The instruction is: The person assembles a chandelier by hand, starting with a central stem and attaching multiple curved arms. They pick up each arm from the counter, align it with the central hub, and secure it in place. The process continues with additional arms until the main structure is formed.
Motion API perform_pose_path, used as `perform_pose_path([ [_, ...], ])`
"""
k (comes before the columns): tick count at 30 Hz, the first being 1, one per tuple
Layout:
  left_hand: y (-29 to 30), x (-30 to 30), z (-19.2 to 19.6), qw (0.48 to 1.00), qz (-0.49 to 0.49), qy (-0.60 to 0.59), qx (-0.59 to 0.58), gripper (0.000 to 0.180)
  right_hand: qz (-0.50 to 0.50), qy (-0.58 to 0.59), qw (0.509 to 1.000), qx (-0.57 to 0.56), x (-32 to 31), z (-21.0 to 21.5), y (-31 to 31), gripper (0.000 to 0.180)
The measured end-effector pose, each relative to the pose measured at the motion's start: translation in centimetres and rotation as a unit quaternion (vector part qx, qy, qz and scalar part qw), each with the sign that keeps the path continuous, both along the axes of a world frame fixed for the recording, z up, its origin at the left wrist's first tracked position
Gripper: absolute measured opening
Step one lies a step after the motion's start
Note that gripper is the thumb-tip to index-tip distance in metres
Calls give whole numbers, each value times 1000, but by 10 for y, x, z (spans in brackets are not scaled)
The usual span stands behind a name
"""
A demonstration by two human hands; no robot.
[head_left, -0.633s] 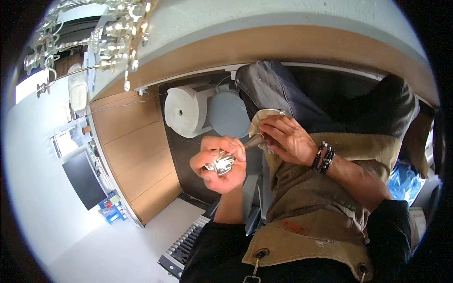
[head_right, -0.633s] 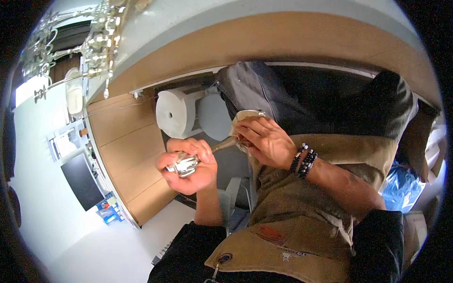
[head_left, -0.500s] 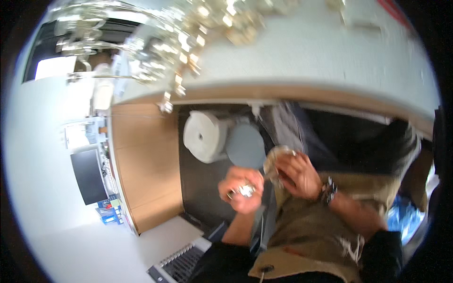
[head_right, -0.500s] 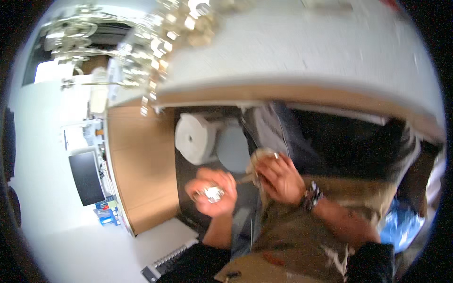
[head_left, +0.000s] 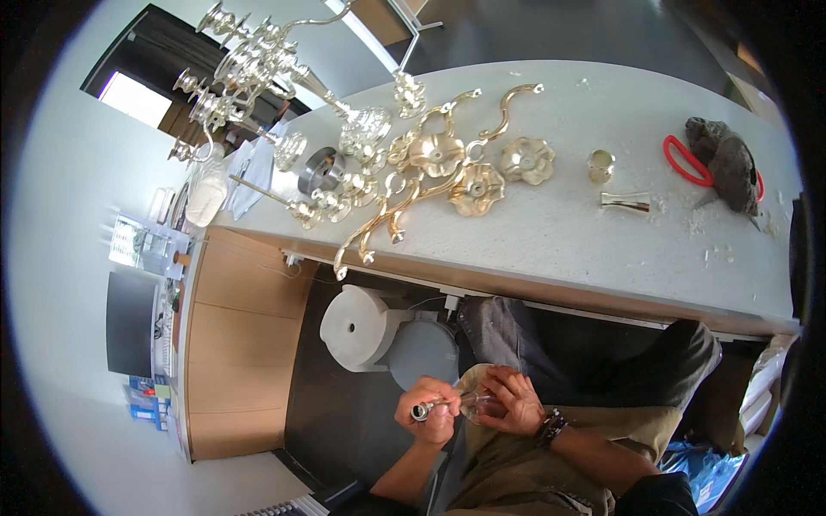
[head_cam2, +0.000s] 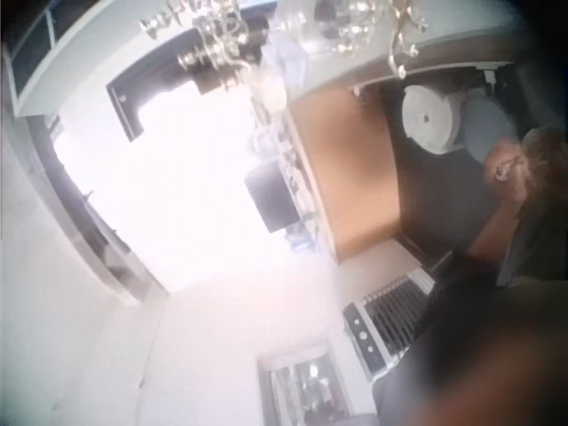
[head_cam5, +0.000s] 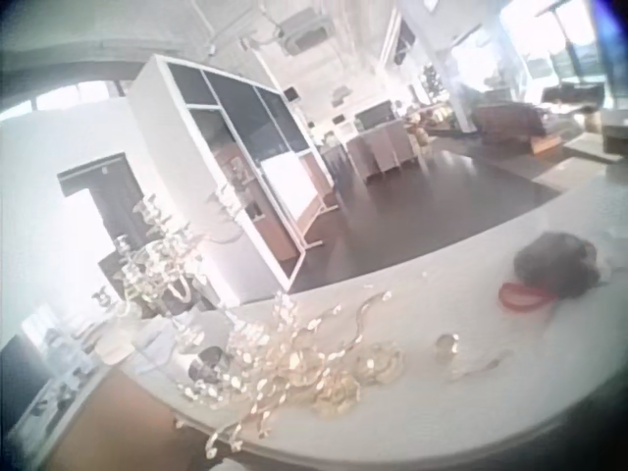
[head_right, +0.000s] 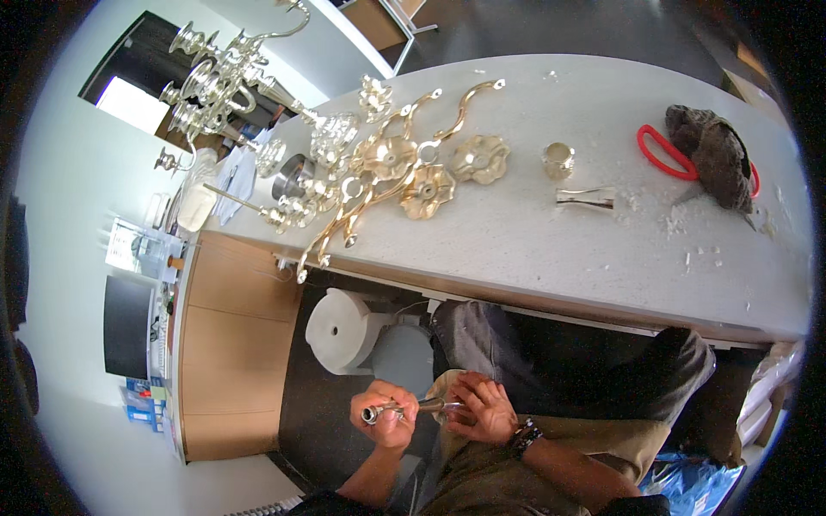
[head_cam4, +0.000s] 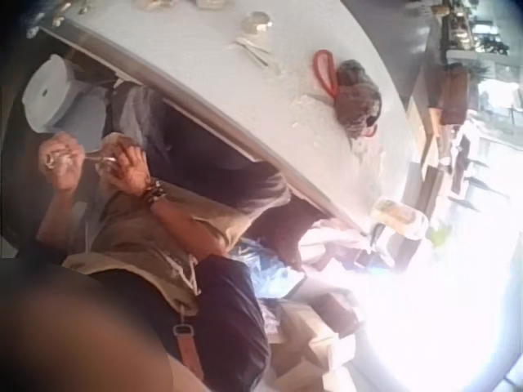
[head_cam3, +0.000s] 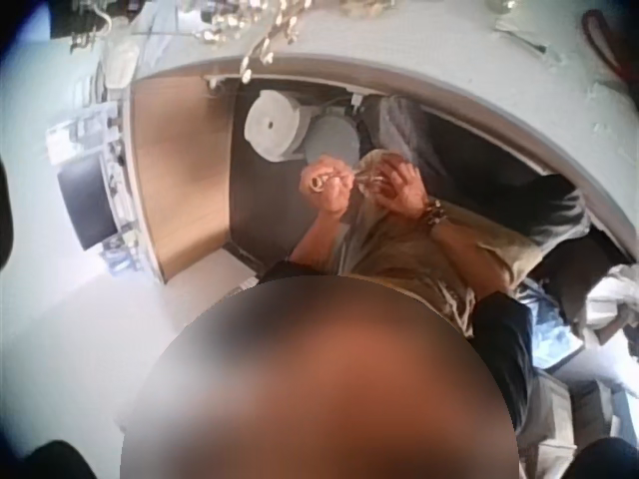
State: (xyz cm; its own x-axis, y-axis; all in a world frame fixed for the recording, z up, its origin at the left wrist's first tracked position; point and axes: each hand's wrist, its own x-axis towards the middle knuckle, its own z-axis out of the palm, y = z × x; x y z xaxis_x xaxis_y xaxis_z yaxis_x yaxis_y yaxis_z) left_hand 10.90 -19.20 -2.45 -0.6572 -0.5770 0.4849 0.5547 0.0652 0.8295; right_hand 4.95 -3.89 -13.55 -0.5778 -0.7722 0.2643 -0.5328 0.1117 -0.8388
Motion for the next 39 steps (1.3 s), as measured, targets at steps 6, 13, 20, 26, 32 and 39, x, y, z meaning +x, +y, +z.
perform_pose_path([
  [6, 1, -4, 5, 997, 9, -36, -71, 20, 3, -16, 1000, 10, -1, 3, 3, 74],
  [13, 6, -9, 7, 997, 16, -38, -64, 20, 23, -22, 999, 15, -4, -3, 6, 76],
  [20, 13, -15, 10, 999, 26, -15, -20, 20, 96, -115, 989, 19, -35, 33, 17, 68],
  [26, 9, -11, 6, 997, 30, -46, -55, 22, 124, -87, 984, -98, -81, 157, 15, 27],
  [32, 2, -16, 5, 990, 48, -30, -130, 16, 33, 182, 980, -69, -160, 241, -22, 20],
  [39, -5, -16, 7, 996, 48, -31, -69, 15, -32, 436, 892, 112, -284, 267, -96, 21],
])
